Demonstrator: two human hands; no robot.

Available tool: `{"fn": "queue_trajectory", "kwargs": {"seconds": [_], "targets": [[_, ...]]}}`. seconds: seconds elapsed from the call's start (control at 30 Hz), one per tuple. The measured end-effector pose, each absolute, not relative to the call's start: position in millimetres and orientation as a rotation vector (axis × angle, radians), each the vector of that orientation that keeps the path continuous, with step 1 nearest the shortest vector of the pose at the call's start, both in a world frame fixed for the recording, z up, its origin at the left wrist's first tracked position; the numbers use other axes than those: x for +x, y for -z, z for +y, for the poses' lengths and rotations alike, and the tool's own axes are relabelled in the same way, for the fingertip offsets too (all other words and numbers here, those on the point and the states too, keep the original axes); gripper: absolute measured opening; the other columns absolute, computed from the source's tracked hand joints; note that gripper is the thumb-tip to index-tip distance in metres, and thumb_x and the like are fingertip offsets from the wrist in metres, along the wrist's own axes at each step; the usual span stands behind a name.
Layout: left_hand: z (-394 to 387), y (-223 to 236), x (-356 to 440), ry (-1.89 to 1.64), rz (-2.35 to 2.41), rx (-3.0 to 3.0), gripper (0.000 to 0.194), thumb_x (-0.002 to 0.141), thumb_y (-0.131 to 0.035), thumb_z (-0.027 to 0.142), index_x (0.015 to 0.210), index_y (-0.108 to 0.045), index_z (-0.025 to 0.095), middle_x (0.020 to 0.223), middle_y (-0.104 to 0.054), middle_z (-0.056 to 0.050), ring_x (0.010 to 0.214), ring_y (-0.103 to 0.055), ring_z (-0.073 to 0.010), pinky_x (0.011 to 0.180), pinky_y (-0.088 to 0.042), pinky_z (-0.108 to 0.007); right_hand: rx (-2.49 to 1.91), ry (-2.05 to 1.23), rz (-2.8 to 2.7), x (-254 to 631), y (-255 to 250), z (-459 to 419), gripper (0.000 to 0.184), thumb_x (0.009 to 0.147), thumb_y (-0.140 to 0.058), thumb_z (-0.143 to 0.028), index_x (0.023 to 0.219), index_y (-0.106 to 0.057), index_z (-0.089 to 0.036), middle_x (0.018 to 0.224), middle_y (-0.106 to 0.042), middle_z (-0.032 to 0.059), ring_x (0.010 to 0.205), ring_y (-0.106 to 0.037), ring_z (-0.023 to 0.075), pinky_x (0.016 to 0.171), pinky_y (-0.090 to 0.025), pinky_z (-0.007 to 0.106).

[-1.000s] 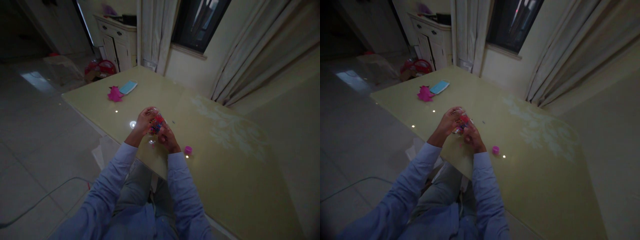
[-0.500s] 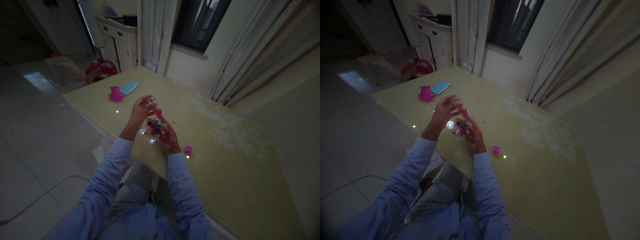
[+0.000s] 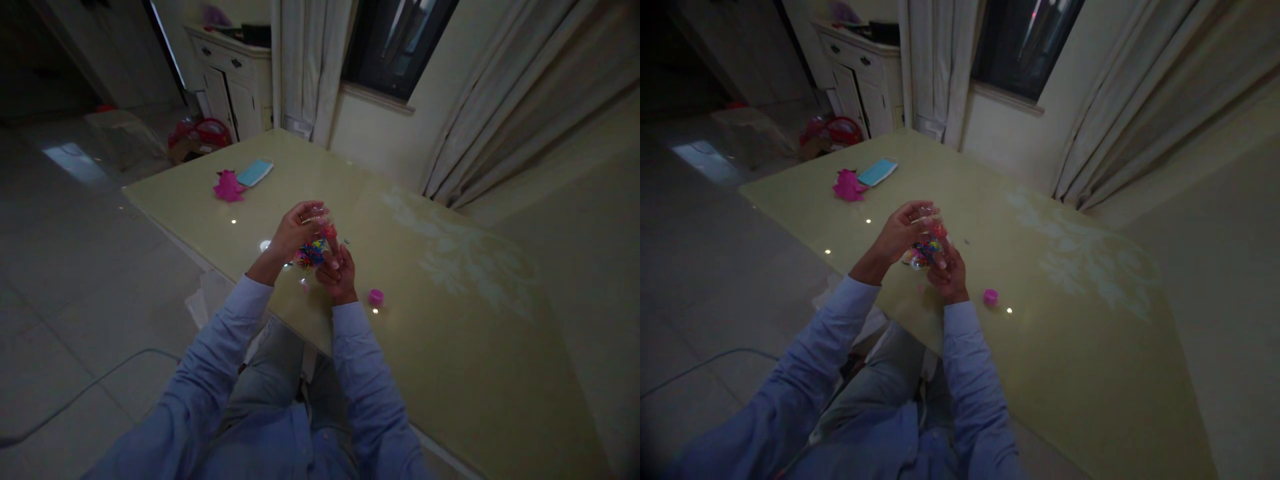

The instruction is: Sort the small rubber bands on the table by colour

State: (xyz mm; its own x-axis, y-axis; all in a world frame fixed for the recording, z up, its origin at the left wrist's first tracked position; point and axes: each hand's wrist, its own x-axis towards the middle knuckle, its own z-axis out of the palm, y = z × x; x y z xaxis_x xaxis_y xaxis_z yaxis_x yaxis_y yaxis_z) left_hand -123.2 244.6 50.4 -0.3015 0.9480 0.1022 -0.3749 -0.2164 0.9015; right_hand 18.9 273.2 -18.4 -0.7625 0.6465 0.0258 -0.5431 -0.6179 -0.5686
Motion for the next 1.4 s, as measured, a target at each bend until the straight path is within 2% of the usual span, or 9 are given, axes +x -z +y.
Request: {"fn": "queue_trajectory", "kwargs": {"seconds": [0.4,0.6,0.8,0.87,1.03,1.17,1.23,1.33,1.4], "targets": [[244.3,-70.7,-131.7,-1.788,1.032,1.118,0.052,0.066,-0.083,0.022,0.115,-0.066,0.022,0.117,-0.066,-0.010,0.111,-0.062,-0.0253,0.095,-0.053,-0.041,-0.638,-2.192,-0.641,13.3,13.7,280.9,0.020,0.084,-0.061,-0.038,0.093,-0.061,-0.020,0.055,-0.049,-0.0107,0.034,-0.011,0.0022,0.029,-0.015,0.015],[254.4,-58.8,-127.8,-1.704,1.098,1.244,0.053,0.064,-0.082,0.019,0.116,-0.068,0.021,0.117,-0.066,-0.010,0.109,-0.062,-0.0250,0.092,-0.054,-0.042,-0.764,-2.064,-0.735,10.3,21.0,281.9,0.033,0.075,-0.069,-0.039,0.101,-0.059,-0.020,0.059,-0.054,-0.0098,0.034,-0.016,0.0011,0.030,-0.016,0.015],[270.8,-36.4,-137.6,-1.836,1.209,1.194,0.052,0.067,-0.081,0.031,0.117,-0.067,0.022,0.116,-0.067,-0.009,0.097,-0.065,-0.0197,0.087,-0.055,-0.036,-0.742,-1.969,-0.830,7.5,25.1,279.9,0.046,0.068,-0.075,-0.041,0.104,-0.055,-0.021,0.061,-0.056,-0.0093,0.035,-0.024,0.0014,0.033,-0.018,0.015],[274.8,-28.0,-140.8,-1.854,1.278,1.141,0.053,0.066,-0.082,0.034,0.115,-0.068,0.022,0.112,-0.068,-0.009,0.093,-0.065,-0.0190,0.085,-0.055,-0.035,-0.781,-1.907,-0.877,5.4,24.6,278.5,0.044,0.067,-0.076,-0.039,0.102,-0.055,-0.021,0.061,-0.056,-0.0092,0.036,-0.027,0.0019,0.033,-0.018,0.016],[276.1,-18.7,-138.4,-1.771,1.292,1.135,0.057,0.060,-0.085,0.031,0.114,-0.068,0.018,0.109,-0.069,-0.011,0.097,-0.065,-0.0217,0.088,-0.054,-0.037,-0.944,-1.661,-1.086,0.1,27.7,274.2,0.035,0.066,-0.077,-0.042,0.069,-0.051,-0.019,0.048,-0.045,-0.0093,0.038,-0.032,0.0039,0.035,-0.022,0.017],[275.7,-22.8,-135.4,-1.768,1.285,1.152,0.056,0.061,-0.084,0.030,0.113,-0.069,0.019,0.108,-0.069,-0.010,0.097,-0.065,-0.0214,0.087,-0.054,-0.037,-0.904,-1.676,-1.255,-0.5,31.6,271.8,0.037,0.064,-0.079,-0.041,0.086,-0.060,-0.019,0.063,-0.063,-0.0037,0.044,-0.048,0.0078,0.039,-0.031,0.017],[276.0,-25.1,-135.5,-1.775,1.261,1.156,0.055,0.062,-0.084,0.031,0.114,-0.069,0.019,0.109,-0.069,-0.010,0.096,-0.065,-0.0208,0.087,-0.054,-0.037,-0.906,-1.654,-1.279,0.2,32.0,271.5,0.037,0.065,-0.079,-0.041,0.088,-0.060,-0.019,0.063,-0.062,-0.0039,0.045,-0.049,0.0080,0.040,-0.032,0.017],[275.8,-27.3,-135.8,-1.788,1.225,1.152,0.056,0.062,-0.084,0.033,0.114,-0.068,0.019,0.110,-0.069,-0.010,0.095,-0.065,-0.0207,0.086,-0.054,-0.037,-0.944,-1.561,-1.302,1.3,31.7,271.6,0.033,0.067,-0.078,-0.043,0.072,-0.057,-0.018,0.053,-0.054,-0.0058,0.042,-0.043,0.0061,0.039,-0.030,0.016],[275.3,-28.1,-135.6,-1.785,1.215,1.164,0.056,0.062,-0.084,0.033,0.115,-0.068,0.020,0.111,-0.069,-0.010,0.096,-0.065,-0.0208,0.086,-0.055,-0.036,-0.912,-1.579,-1.305,1.3,31.6,271.6,0.033,0.067,-0.078,-0.042,0.077,-0.060,-0.018,0.058,-0.059,-0.0042,0.046,-0.047,0.0070,0.041,-0.033,0.016]]}}
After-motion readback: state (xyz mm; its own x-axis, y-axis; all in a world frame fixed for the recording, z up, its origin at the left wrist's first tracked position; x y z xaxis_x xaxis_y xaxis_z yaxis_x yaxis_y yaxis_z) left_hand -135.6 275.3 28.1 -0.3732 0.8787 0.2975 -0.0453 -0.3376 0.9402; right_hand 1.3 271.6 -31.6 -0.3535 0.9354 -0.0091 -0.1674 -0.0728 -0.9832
